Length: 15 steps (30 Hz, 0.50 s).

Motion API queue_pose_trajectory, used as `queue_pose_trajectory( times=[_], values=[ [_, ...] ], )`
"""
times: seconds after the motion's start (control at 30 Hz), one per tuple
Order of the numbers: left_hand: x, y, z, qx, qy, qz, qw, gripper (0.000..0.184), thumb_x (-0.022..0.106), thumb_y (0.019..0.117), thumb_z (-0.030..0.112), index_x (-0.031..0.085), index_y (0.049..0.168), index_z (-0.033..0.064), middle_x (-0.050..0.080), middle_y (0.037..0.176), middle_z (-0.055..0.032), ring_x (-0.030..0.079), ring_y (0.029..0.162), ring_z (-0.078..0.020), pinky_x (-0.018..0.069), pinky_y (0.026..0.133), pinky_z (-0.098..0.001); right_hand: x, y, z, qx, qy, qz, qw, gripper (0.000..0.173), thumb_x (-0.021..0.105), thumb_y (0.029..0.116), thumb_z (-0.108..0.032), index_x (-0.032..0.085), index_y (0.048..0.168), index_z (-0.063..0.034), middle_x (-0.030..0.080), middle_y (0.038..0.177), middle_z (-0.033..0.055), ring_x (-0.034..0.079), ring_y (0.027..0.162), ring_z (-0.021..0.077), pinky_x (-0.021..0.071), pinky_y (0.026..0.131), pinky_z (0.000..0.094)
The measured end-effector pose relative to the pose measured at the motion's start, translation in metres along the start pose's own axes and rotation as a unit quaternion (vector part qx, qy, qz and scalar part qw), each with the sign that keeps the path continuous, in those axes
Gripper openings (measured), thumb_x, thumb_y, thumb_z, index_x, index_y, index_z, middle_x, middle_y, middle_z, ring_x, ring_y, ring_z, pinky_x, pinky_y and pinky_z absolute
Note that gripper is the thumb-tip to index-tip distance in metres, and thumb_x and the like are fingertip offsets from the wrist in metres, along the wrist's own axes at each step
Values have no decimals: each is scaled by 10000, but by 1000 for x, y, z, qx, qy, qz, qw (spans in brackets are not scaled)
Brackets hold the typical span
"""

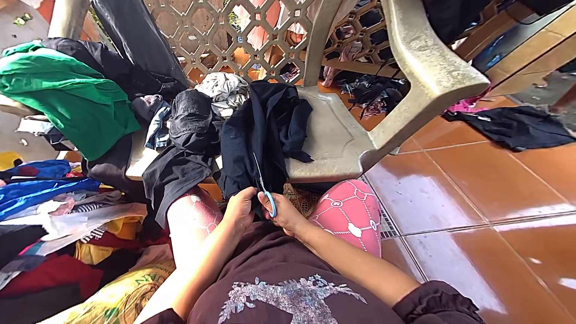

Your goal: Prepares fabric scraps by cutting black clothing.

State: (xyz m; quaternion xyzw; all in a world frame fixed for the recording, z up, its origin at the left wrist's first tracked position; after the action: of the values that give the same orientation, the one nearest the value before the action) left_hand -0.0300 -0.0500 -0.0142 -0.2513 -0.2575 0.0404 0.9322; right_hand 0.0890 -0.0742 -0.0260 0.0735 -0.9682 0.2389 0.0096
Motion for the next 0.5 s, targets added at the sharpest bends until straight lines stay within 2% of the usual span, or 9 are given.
queue_pose_trajectory(
  times=[0.2, 0.3, 0.33, 0.5],
  values=[
    [-2, 0, 1, -5, 38, -3, 999, 146, 516, 941, -71, 608, 851, -3, 669, 743, -97, 669, 696, -160, 577, 666, -317, -3, -1, 5, -14, 37, -17, 999, 283, 507, 1083, -295, 562, 925, -67, 514, 650, -52, 407, 475, -5, 325, 447, 153],
    [-1, -1, 2, -17, 81, -24, 996, 158, 541, 948, -62, 632, 833, -3, 683, 733, -87, 672, 690, -155, 575, 668, -316, -5, -3, -2, -6, 20, -40, 999, 309, 410, 1108, -341, 515, 1139, -52, 507, 759, -44, 394, 532, -6, 341, 494, 153],
    [-1, -1, 2, -19, 81, -28, 996, 168, 540, 947, -64, 633, 822, -1, 680, 720, -84, 668, 676, -151, 572, 655, -309, -6, -2, -2, -8, 16, -36, 999, 320, 409, 1108, -344, 516, 1152, -46, 500, 767, -42, 398, 546, 0, 349, 508, 160],
    [1, 0, 3, -18, 49, -14, 999, 135, 544, 924, -91, 613, 846, -7, 671, 736, -99, 668, 694, -166, 577, 674, -322, -6, 2, 3, -21, 25, -2, 999, 314, 472, 1092, -321, 548, 897, -86, 469, 629, -66, 380, 476, 7, 323, 461, 167]
  ],
)
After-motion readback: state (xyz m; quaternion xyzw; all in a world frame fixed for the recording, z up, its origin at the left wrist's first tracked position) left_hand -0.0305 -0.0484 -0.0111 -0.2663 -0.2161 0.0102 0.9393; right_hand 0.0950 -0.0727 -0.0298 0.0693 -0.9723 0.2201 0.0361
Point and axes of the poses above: each hand's wrist, its own y-axis towards the middle knuckle, its own x-axis out of the palm, z = x × y, the point moved 1 cm from there along y, towards the middle knuckle
